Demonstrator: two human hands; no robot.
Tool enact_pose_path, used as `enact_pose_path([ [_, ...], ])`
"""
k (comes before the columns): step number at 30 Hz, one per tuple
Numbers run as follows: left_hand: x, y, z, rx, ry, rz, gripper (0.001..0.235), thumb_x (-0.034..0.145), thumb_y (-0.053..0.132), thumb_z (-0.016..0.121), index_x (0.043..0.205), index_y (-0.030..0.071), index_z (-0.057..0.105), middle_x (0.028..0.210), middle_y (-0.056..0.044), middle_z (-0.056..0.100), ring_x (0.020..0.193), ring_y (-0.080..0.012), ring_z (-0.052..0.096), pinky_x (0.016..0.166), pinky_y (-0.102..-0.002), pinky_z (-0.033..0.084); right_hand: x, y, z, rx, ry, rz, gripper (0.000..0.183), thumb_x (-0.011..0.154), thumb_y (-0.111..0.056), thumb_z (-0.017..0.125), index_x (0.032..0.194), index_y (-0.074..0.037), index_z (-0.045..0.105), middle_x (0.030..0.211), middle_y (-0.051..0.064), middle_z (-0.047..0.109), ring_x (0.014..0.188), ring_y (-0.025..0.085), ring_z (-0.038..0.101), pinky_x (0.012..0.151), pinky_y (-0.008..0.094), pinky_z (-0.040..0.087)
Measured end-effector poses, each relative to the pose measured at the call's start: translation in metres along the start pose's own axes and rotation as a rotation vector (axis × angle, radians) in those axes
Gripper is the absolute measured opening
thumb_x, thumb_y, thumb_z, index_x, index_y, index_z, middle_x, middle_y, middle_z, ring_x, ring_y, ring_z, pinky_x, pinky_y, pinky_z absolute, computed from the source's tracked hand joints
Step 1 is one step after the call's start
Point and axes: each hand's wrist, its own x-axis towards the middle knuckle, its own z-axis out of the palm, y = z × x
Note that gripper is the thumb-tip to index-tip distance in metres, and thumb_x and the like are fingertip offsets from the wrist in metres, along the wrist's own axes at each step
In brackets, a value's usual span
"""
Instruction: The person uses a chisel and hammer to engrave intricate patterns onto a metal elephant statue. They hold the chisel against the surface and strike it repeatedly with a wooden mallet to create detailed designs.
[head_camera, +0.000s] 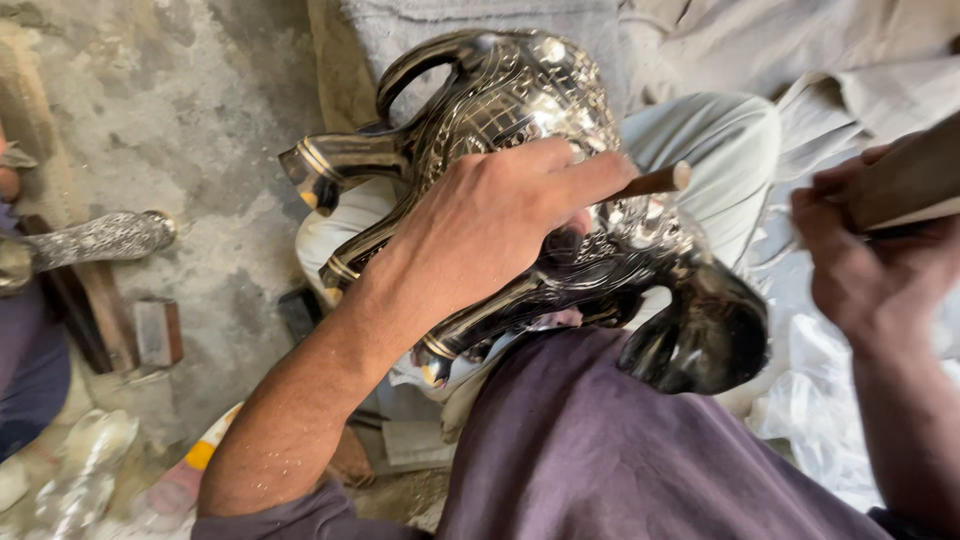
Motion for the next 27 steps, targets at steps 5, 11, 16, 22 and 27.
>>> enact_pose_path([
  [5, -0.001, 0.001, 0.004, -0.009, 0.012, -0.032, 0.047, 0.101, -0.006, 0.052, 0.138, 0.021, 0.058, 0.089, -0.007, 0.069, 0.078, -0.017, 0.075, 0.058, -0.023, 0.063, 0.025, -0.032, 0.003, -0.341, -0.081, -0.246, 0.015, 0.1, 0.003, 0.076, 0.104, 0.004, 0.062, 0.092, 0.014, 0.069, 0.079, 0.022, 0.069, 0.073, 0.033, 0.057],
  [11, -0.007, -0.001, 0.011, -0.031, 0.062, -0.083, 0.046, 0.101, -0.005, 0.053, 0.138, 0.022, 0.058, 0.087, -0.006, 0.071, 0.074, -0.0162, 0.074, 0.053, -0.024, 0.062, 0.034, -0.054, 0.005, -0.302, -0.075, -0.205, 0.021, 0.103, -0.002, 0.075, 0.116, 0.005, 0.06, 0.1, 0.014, 0.072, 0.087, 0.02, 0.072, 0.078, 0.029, 0.058],
  [16, -0.016, 0.0, 0.018, -0.058, 0.212, -0.103, 0.041, 0.1, -0.009, 0.055, 0.134, 0.015, 0.059, 0.095, -0.007, 0.072, 0.086, -0.0167, 0.077, 0.055, -0.021, 0.063, 0.053, -0.072, 0.005, -0.225, -0.159, -0.257, 0.026, 0.097, -0.003, 0.075, 0.117, 0.003, 0.06, 0.095, 0.011, 0.07, 0.081, 0.017, 0.07, 0.073, 0.028, 0.058],
  [22, -0.02, 0.006, 0.026, -0.169, 0.35, -0.2, 0.035, 0.098, -0.005, 0.063, 0.131, 0.009, 0.06, 0.096, -0.009, 0.073, 0.085, -0.0171, 0.078, 0.058, -0.023, 0.063, 0.089, -0.099, 0.004, -0.743, -0.304, -0.841, 0.022, 0.089, 0.019, 0.073, 0.104, 0.005, 0.065, 0.085, 0.019, 0.067, 0.073, 0.029, 0.069, 0.061, 0.036, 0.057],
  [27, -0.023, 0.012, 0.028, -0.148, 0.491, -0.265, 0.033, 0.096, 0.01, 0.073, 0.127, 0.007, 0.061, 0.09, -0.01, 0.073, 0.082, -0.0195, 0.076, 0.061, -0.03, 0.061, 0.115, -0.123, 0.005, -0.712, -0.352, -0.675, 0.025, 0.089, 0.012, 0.07, 0.11, 0.018, 0.058, 0.082, 0.027, 0.064, 0.069, 0.032, 0.068, 0.054, 0.039, 0.056],
])
